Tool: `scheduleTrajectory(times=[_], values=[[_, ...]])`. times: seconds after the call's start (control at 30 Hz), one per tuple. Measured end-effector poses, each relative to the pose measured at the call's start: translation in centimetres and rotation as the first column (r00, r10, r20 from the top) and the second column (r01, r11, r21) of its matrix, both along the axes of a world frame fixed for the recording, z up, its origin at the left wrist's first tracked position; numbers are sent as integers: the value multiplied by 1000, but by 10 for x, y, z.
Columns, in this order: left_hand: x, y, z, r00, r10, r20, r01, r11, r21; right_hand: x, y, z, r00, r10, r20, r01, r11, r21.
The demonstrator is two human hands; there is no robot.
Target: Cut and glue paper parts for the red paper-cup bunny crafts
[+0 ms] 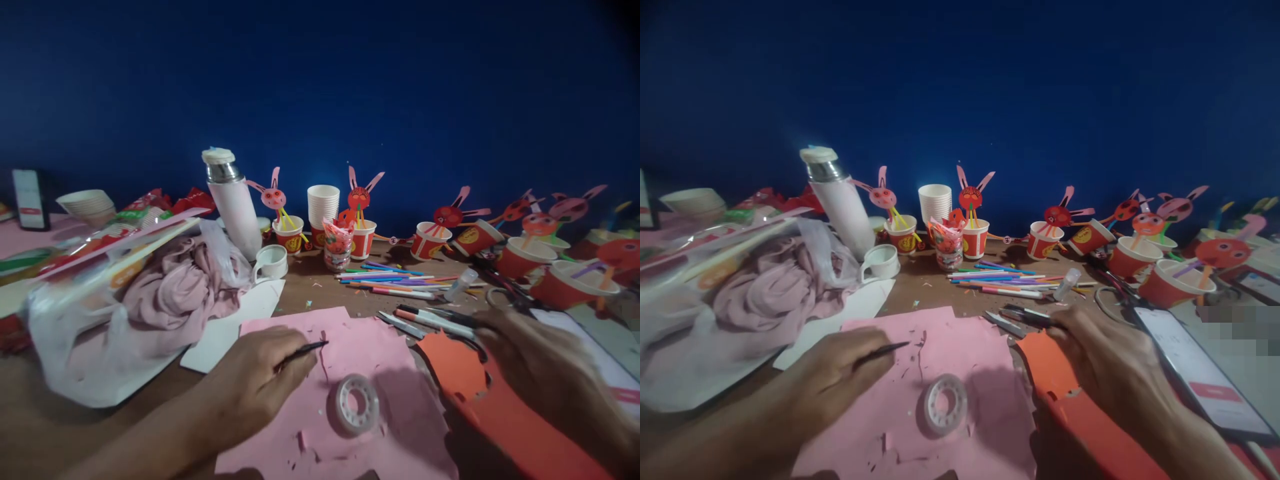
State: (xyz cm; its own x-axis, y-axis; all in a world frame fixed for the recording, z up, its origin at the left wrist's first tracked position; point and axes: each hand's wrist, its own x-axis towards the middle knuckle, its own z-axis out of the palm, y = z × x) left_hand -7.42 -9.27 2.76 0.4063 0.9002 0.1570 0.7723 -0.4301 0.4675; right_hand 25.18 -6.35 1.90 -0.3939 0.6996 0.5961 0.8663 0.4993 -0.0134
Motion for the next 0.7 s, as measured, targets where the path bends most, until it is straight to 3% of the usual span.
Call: scheduleTrajectory(times=[0.1, 0.17, 0.27, 0.37, 0.5, 0.57, 0.7], values=[[2, 39, -12, 996, 73, -58, -69, 996, 54, -3, 2, 4, 999, -36, -35, 34, 998, -59], [0, 63, -21, 991, 63, -116, -53, 994, 91, -4, 2, 3, 994, -77, -79, 70, 993, -92], [-2, 72, -29, 958, 91, -272, -43, 983, 177, -6, -1, -3, 986, -49, -158, 21, 984, -174], [9, 40, -34, 962, 104, -253, -1, 925, 379, -10, -6, -15, 943, 8, -332, -107, 954, -280], [43, -27, -57, 953, -174, -248, 275, 839, 469, -18, -8, -24, 848, 86, -523, -302, 889, -344], [55, -49, -75, 951, -202, -233, 301, 772, 560, -20, -8, -23, 809, 85, -581, -354, 860, -368], [61, -58, -100, 931, -121, -343, 298, 795, 528, -18, -12, -19, 770, 97, -631, -436, 802, -408]])
